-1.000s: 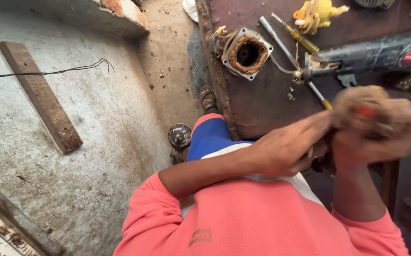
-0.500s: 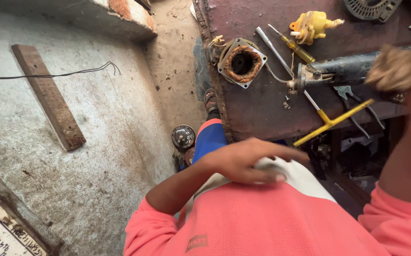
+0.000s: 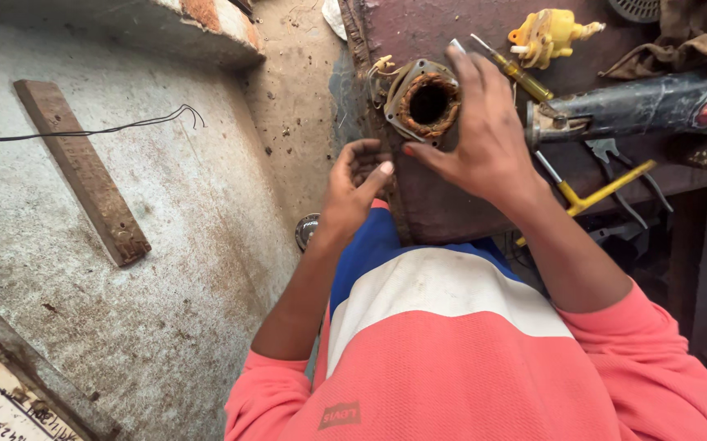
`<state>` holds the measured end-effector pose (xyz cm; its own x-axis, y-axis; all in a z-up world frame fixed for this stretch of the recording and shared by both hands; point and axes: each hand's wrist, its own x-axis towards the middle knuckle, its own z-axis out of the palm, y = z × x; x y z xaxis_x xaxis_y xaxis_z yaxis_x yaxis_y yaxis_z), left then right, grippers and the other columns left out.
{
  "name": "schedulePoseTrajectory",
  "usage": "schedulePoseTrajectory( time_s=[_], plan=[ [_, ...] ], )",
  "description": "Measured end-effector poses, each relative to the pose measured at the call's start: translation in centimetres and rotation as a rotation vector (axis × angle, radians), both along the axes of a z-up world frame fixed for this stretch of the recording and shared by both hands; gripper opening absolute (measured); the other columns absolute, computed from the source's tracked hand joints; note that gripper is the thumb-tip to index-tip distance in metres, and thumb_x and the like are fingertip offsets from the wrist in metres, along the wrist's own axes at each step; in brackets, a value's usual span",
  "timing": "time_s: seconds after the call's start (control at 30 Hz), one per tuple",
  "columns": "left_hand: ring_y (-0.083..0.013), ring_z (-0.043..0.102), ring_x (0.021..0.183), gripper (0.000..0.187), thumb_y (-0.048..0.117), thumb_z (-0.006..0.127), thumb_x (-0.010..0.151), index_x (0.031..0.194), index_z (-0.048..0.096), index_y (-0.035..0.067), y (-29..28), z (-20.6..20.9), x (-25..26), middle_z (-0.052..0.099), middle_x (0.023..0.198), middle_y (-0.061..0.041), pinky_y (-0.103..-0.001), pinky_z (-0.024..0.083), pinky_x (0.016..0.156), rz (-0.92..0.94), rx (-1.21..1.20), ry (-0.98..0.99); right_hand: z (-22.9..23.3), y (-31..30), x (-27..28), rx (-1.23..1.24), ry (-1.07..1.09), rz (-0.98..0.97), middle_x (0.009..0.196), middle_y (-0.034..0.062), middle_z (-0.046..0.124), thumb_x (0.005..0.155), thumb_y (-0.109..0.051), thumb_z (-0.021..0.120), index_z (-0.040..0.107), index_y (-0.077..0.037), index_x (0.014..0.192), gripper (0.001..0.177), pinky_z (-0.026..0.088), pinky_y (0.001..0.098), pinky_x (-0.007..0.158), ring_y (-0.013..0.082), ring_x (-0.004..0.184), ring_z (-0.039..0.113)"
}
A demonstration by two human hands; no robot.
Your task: The person disassembles a small electrical motor or starter component using a screwdriver and a socket wrench. They remove the rotor, wipe it with a cloth, and then reassemble the housing and internal parts.
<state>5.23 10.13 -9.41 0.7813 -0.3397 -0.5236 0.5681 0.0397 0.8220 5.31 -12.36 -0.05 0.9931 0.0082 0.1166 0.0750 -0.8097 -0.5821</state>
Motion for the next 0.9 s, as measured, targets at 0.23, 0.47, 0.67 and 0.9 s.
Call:
schedulePoseTrajectory(
  time_s=[0.23, 0.47, 0.67, 0.9],
  plan=[
    [-0.0155, 0.067, 0.106, 0.050, 0.012, 0.074, 0.094, 0.137, 0.052, 0.001, -0.4, -2.2, 1.5, 0.068, 0.123, -0.011, -0.030, 0.059, 0.092, 0.031, -0.066, -0.059, -2.4, 2.1, 1.4, -0.090, 0.038, -0.054, 0.139, 0.0275, 0.056, 0.066, -0.021, 0.100, 0.047, 0.002, 0.145, 0.098, 0.049, 0.0510, 0.109, 0.0457, 0.126, 0.057],
    [-0.0188, 0.066, 0.115, 0.057, 0.014, 0.074, 0.094, 0.142, 0.047, -0.001, -0.7, -1.4, 2.8, 0.066, 0.128, -0.012, -0.033, 0.058, 0.097, -0.054, -0.203, -0.070, -1.9, 1.2, -1.5, 0.001, -0.157, 0.007, 0.141, 0.0225, 0.059, 0.063, -0.014, 0.101, 0.048, 0.000, 0.145, 0.098, 0.050, 0.0488, 0.116, 0.0431, 0.133, 0.059],
    [-0.0282, 0.058, 0.131, 0.074, 0.004, 0.070, 0.089, 0.155, 0.038, 0.000, -0.9, -0.2, 4.4, 0.059, 0.141, -0.017, -0.042, 0.049, 0.114, -0.176, -0.309, -0.071, -2.7, 2.0, -3.6, 0.079, -0.252, 0.025, 0.151, 0.0213, 0.053, 0.067, -0.012, 0.102, 0.044, -0.007, 0.150, 0.101, 0.049, 0.0494, 0.123, 0.0410, 0.143, 0.055],
    [-0.0337, 0.052, 0.140, 0.091, -0.003, 0.067, 0.085, 0.160, 0.017, 0.008, -0.3, 1.8, 4.3, 0.052, 0.149, -0.021, -0.048, 0.047, 0.118, -0.323, -0.435, -0.014, -3.2, 2.3, -7.8, -0.147, -0.369, 0.012, 0.137, 0.0172, 0.046, 0.078, -0.015, 0.097, 0.063, -0.018, 0.137, 0.069, 0.050, 0.0537, 0.105, 0.0386, 0.133, 0.049]
  ],
)
